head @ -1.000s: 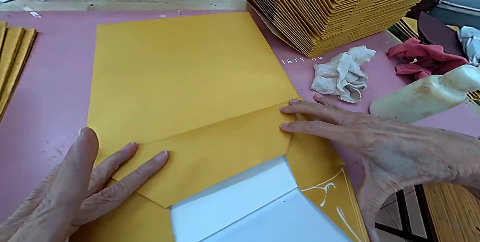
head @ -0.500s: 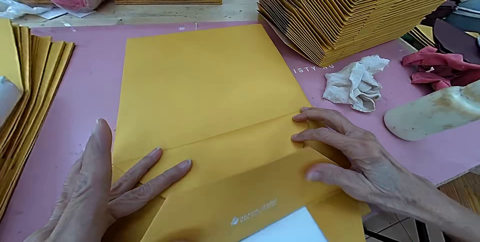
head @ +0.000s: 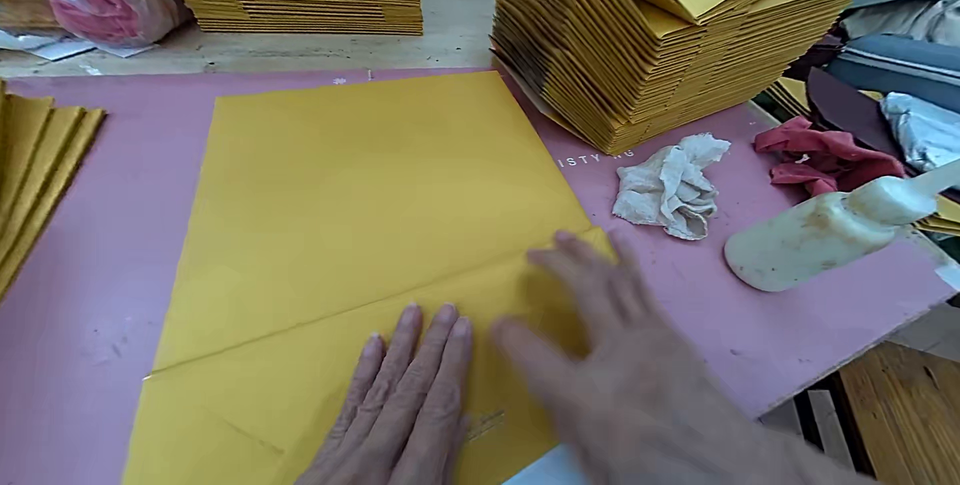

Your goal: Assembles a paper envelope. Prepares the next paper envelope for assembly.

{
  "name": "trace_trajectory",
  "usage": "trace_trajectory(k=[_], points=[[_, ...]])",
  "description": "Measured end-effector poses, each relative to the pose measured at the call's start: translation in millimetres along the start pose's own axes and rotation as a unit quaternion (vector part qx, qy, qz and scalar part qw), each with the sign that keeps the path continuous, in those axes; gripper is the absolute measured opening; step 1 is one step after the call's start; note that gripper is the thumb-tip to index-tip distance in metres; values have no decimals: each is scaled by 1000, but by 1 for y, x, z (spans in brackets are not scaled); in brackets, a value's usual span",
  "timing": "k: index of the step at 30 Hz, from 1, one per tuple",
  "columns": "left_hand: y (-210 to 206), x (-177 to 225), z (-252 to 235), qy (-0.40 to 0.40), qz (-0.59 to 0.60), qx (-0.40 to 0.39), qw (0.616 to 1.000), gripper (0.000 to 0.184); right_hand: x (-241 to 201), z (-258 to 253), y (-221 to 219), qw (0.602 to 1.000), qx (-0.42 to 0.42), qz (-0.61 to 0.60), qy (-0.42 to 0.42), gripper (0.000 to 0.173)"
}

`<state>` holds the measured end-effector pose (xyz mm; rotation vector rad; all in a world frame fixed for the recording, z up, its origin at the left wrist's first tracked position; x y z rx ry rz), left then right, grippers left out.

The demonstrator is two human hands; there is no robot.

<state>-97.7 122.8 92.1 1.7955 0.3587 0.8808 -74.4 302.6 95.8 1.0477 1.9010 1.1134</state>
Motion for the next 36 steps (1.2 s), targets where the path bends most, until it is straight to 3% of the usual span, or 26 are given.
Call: trace_trajectory(k=[2,4,6,9,12,15,18,21,23,25,29,33,36], points=[[-11,-1,-2,-14,-32,-35,999,58,-13,4,-6,999,-37,0,12,32],[-18,-3,-2,-26,-78,-48,996,60,-3,3,0,998,-66,-17,10,34],[-20,-3,-3,-33,-102,-51,993,57,22,-3,14,999,-28,2,-24,35],[-21,-2,-3,-34,-110,-51,992,55,71,-16,32,982,-22,121,-145,31],[-21,-2,-3,-35,-114,-49,992,55,106,-25,22,925,-95,202,-308,43],[-22,-3,-4,-37,-111,-44,992,55,129,-44,14,882,-174,218,-380,33],[-23,-3,-3,-43,-113,-37,992,55,125,-47,38,926,-114,160,-322,11],[-26,-3,-3,-41,-117,-21,992,55,64,-24,66,980,12,123,-158,21],[-27,-3,-2,-42,-115,-13,992,54,19,-11,50,990,62,101,-83,27],[-26,-3,-3,-46,-105,-2,993,52,-6,-2,12,992,67,103,-42,21],[-29,-4,-2,-41,-114,-6,993,54,33,-18,-8,992,55,114,27,20],[-35,0,-2,-40,-110,42,992,53,74,-35,9,993,-9,113,-42,22],[-40,1,-3,-24,-105,77,991,52,62,-36,14,987,79,139,-16,37]])
Point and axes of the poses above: each hand's wrist, its own z-axis away from the middle knuckle, its own y-axis out of the back of the hand, x = y × z, the point moved 3 cm from there along -z, towards the middle knuckle, and after that the axes turned 2 degrees about -z, right-handed, at the moved point
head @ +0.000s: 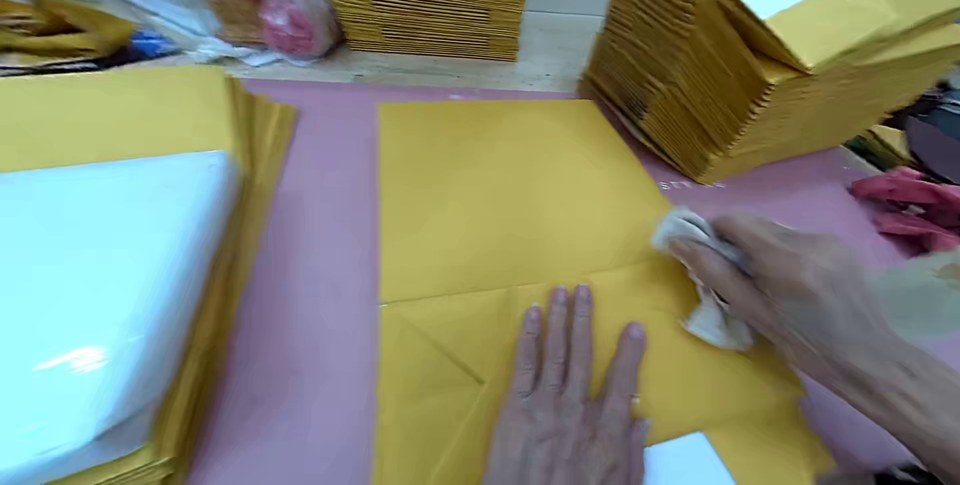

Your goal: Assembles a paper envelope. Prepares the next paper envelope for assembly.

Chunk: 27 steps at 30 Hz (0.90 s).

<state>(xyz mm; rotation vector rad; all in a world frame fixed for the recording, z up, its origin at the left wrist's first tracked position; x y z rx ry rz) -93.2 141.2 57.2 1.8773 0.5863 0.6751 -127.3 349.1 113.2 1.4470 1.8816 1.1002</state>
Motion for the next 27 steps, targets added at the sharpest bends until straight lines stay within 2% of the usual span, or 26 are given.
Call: trace_trajectory(k=[3,6,8,10,11,13,14,15,16,17,19,20,21,22,24,27], points=[[-1,1,-2,14,12,-12,1000,51,0,15,-15,999,3,28,30,45],[-1,3,-2,15,20,-23,999,52,33,-7,-20,997,-68,28,-34,45],[1,3,-5,11,30,-28,999,53,24,-32,-7,999,-14,17,-33,44],[2,3,-3,18,52,-21,998,50,-22,-47,10,997,47,-48,36,40],[2,5,0,25,63,7,998,45,-50,-49,12,990,46,-102,80,34],[0,11,10,49,32,92,994,31,-109,-46,-1,960,-29,-229,160,31],[-2,14,14,52,3,79,995,33,-134,-45,-12,942,-88,-259,197,31],[-2,15,11,49,-9,5,999,42,-152,-46,-25,929,-110,-262,236,32],[-2,15,6,43,2,-56,998,48,-165,-52,-37,920,-98,-262,273,32],[-2,14,1,44,31,-73,996,49,-174,-59,-48,913,-72,-265,302,29],[0,12,0,55,53,-34,997,46,-187,-76,-70,899,-42,-283,330,24],[0,11,1,59,45,14,997,42,-192,-85,-75,897,-61,-288,329,25],[-1,9,2,56,42,65,995,37,-196,-96,-75,898,-115,-289,312,26],[-1,9,2,45,35,75,996,36,-197,-108,-74,901,-144,-288,291,28],[-1,6,1,17,32,59,998,38,-192,-129,-69,911,-72,-317,254,25],[-2,3,-1,2,28,42,999,47,-166,-151,-47,886,5,-421,197,26]])
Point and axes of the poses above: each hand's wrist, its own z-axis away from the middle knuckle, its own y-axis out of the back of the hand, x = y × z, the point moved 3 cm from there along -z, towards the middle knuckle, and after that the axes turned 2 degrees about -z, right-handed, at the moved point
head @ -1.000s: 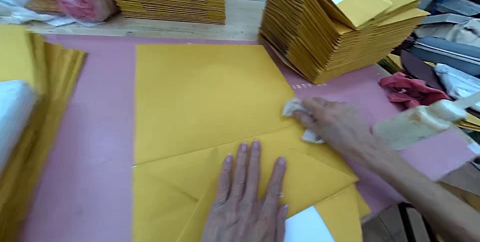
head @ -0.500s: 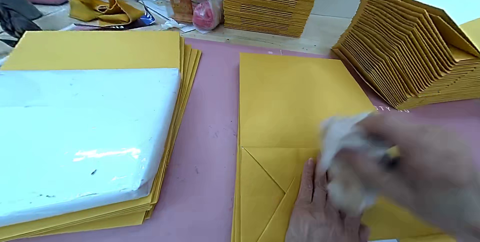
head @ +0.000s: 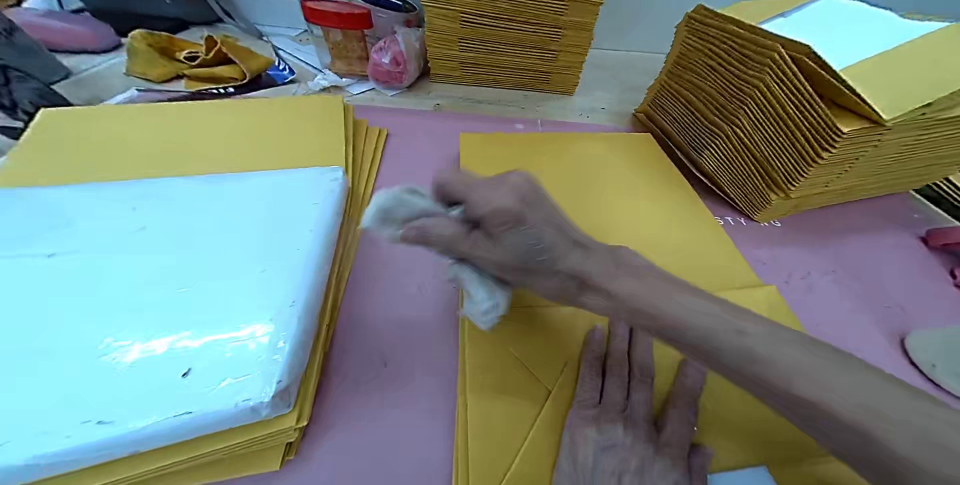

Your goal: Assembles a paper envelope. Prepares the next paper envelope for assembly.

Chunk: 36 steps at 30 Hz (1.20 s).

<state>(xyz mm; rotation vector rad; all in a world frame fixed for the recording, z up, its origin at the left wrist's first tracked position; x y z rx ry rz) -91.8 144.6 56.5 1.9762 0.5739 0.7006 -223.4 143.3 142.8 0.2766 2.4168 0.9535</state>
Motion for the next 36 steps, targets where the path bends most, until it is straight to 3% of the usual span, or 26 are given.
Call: trace_trajectory(k=[2,5,7,9,10,11,13,16,19,21,23,26,30,36], points=[[3,2,1,14,3,2,1000,47,-11,12,23,1000,-13,5,13,27],[7,11,10,42,-5,94,995,31,-31,60,12,988,-122,87,35,32],[1,12,14,27,-17,59,998,35,-32,76,-16,977,-154,135,66,29],[3,10,7,33,-2,-33,999,46,-27,67,-38,976,-172,125,52,23],[4,8,6,35,-16,-11,999,43,-25,59,-43,975,-182,120,38,22],[2,7,7,31,-30,47,998,38,-25,53,-44,977,-181,112,20,24],[3,6,8,20,-50,60,997,39,-19,48,-55,986,-61,139,70,21],[3,0,3,15,-33,-69,997,50,-15,32,-71,989,-45,136,45,20],[2,-5,1,-6,-33,-73,997,51,-11,10,-71,995,-54,82,-12,26],[2,-8,3,-16,-49,-77,996,51,-13,6,-51,998,2,64,-20,26],[0,-10,4,-36,-44,-32,998,46,-16,15,-15,994,60,96,9,21],[2,-10,1,-41,-28,-63,997,52,-10,48,56,981,63,186,1,12],[-1,-11,-2,-32,-16,-99,994,56,22,112,141,941,54,324,-74,13],[1,-12,-1,-33,-39,-90,995,58,37,161,222,910,127,372,-133,13]])
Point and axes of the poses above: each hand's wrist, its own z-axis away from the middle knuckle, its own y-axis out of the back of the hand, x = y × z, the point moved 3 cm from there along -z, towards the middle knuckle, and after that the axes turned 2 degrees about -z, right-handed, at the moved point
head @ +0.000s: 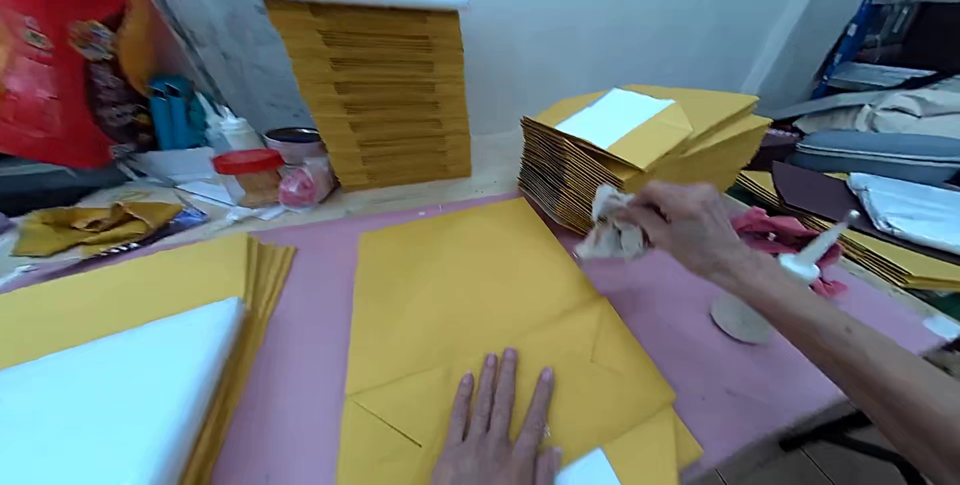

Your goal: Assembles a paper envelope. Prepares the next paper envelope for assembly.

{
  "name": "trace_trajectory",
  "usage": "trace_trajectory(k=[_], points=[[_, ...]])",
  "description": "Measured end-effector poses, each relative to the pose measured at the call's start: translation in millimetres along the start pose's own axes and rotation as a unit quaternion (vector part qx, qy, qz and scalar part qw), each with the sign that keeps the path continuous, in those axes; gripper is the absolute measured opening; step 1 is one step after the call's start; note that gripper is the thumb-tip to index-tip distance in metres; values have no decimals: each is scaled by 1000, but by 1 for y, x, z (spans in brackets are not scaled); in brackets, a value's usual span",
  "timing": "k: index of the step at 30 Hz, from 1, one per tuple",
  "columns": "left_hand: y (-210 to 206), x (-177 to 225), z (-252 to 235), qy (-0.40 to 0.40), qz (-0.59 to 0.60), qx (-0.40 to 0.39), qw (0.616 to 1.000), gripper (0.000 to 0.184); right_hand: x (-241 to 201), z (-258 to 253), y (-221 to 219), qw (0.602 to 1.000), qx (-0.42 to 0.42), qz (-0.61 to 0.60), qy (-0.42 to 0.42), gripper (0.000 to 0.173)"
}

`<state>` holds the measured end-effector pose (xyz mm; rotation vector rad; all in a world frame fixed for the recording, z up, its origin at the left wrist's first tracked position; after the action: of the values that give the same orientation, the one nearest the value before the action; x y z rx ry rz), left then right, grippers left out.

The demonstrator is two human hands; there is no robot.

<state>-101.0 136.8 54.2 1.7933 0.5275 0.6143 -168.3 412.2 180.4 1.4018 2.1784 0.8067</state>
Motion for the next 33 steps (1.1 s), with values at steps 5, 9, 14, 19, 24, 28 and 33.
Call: trace_trajectory(k=[5,9,14,19,24,28,33], points=[[-2,-2,3,-14,-21,36,999,59,2,0,15,992,-34,78,-96,31],[3,-3,4,-13,-2,14,1000,64,-49,37,18,992,-119,-6,30,54],[2,-6,5,-16,-7,12,1000,79,-77,107,4,971,-153,1,182,48],[2,-6,4,-8,-2,49,999,96,-77,124,2,946,-80,19,315,29],[0,-6,6,-7,2,79,997,105,-74,125,0,936,-73,1,344,38],[-1,-5,7,-16,-31,70,997,100,-61,98,-2,989,-52,38,134,51],[-1,-3,7,-8,-50,68,996,101,-6,66,-47,942,-232,101,-222,38]])
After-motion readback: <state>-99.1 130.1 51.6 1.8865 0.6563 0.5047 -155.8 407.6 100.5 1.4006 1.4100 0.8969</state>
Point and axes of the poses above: each hand's wrist, its own z-axis away from the middle knuckle, its own y-axis out of the back of the hand, x = y × z, the point moved 3 cm from there along -z, towards the middle knuckle, and after that the axes turned 2 degrees about -z, right-handed, at the moved point
